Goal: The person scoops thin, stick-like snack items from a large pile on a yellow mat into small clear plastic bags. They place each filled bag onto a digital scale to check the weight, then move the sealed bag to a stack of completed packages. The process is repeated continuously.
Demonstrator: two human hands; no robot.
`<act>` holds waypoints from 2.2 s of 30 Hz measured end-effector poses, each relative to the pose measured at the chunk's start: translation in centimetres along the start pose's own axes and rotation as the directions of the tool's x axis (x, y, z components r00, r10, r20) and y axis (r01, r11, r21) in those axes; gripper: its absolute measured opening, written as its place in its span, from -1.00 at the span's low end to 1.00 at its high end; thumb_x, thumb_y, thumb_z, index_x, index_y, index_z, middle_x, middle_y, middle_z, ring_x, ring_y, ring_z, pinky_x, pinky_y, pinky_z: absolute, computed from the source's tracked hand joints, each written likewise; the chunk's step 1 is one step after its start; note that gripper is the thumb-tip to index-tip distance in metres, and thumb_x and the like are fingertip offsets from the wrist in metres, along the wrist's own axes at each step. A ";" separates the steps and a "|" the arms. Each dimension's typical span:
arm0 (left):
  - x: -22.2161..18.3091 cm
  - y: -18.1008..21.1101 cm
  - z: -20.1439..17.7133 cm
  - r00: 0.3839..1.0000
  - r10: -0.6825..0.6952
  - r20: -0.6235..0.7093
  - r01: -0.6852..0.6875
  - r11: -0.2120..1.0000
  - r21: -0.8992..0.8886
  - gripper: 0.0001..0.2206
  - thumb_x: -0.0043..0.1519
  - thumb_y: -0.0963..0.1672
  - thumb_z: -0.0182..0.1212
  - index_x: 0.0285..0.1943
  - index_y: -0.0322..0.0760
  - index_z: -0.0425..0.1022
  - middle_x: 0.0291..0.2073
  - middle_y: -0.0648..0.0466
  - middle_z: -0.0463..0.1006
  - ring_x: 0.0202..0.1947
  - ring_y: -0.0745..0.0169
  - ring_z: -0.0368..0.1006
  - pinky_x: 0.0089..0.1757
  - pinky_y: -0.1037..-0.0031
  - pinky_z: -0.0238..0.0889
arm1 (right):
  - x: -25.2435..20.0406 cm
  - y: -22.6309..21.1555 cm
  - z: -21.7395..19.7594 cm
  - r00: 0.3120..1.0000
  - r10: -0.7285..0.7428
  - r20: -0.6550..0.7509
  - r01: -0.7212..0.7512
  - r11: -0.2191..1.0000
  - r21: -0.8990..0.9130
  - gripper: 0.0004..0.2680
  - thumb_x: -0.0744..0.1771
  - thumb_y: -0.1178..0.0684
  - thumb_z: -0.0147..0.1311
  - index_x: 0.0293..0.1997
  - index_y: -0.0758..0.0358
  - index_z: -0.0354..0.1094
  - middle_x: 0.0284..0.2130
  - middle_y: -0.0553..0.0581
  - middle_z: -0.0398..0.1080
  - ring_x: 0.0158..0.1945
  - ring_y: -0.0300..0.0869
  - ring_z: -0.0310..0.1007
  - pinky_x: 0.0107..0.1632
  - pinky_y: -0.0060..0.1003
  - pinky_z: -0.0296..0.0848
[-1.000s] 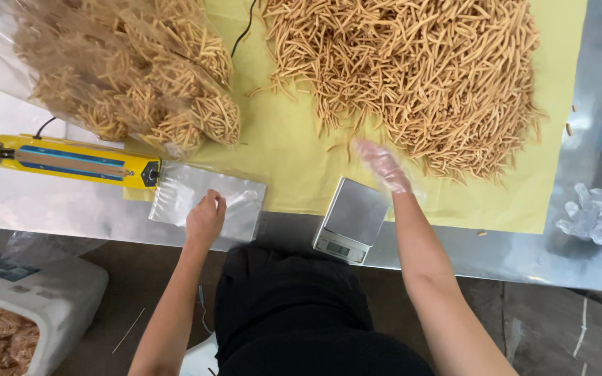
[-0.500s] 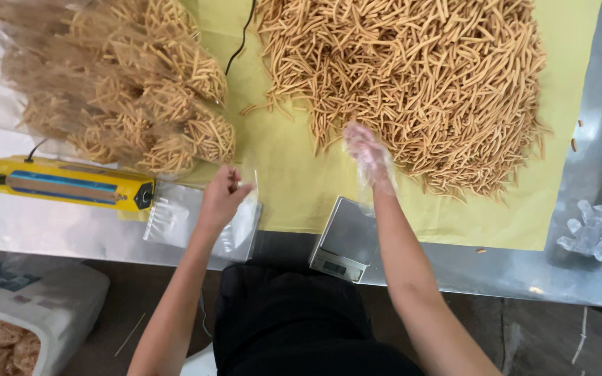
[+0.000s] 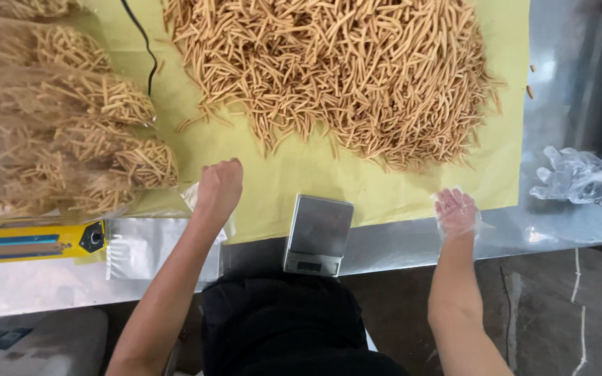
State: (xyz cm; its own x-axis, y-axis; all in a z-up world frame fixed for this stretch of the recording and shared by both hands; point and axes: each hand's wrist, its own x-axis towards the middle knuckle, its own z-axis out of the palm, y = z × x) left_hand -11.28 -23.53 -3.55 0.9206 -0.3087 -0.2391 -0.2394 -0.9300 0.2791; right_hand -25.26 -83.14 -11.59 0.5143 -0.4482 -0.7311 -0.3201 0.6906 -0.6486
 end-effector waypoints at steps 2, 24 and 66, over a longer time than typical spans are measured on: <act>0.3 0.3 -0.4 0.999 0.042 0.007 -0.043 0.997 0.068 -0.93 0.09 -0.26 0.13 -0.40 -0.34 0.53 -0.45 -0.17 0.58 -0.37 -0.16 0.58 -0.22 0.09 0.39 | 1.0 -1.4 0.6 0.996 0.028 0.083 -0.030 0.999 0.024 -0.55 0.41 -0.23 -0.14 0.42 0.23 0.12 0.38 0.20 0.23 0.48 0.01 0.15 0.35 -0.06 0.19; 3.4 6.9 -5.5 0.977 0.025 -0.212 -0.066 0.980 -0.187 -0.81 0.10 -0.26 0.16 -0.12 -0.39 0.55 0.01 0.00 0.55 -0.16 -0.06 0.52 -0.07 0.16 0.35 | 5.9 0.7 16.2 0.560 0.157 0.814 -0.425 0.897 0.119 -0.67 0.42 -0.14 -0.05 0.18 0.32 0.37 -0.04 0.30 0.53 -0.08 0.05 0.61 -0.18 -0.12 0.64; 8.3 12.7 -0.3 0.974 0.057 -0.221 -0.161 0.859 -0.487 -0.58 0.06 -0.34 0.03 0.13 -0.43 0.51 0.26 0.05 0.49 -0.28 -0.19 0.58 -0.27 0.14 0.45 | -9.4 5.8 27.3 0.787 -0.396 0.473 0.033 0.793 0.608 -0.50 0.38 -0.35 -0.03 0.37 0.21 0.25 0.18 0.28 0.40 0.22 0.09 0.46 0.22 0.05 0.53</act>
State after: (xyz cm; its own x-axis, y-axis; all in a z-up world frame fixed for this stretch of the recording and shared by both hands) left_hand -6.62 -37.87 -1.67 0.9509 -0.3091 -0.0113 -0.2031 -0.6516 0.7309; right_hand -10.19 -59.46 -2.70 0.9081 -0.3576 -0.2178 0.2473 0.8779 -0.4101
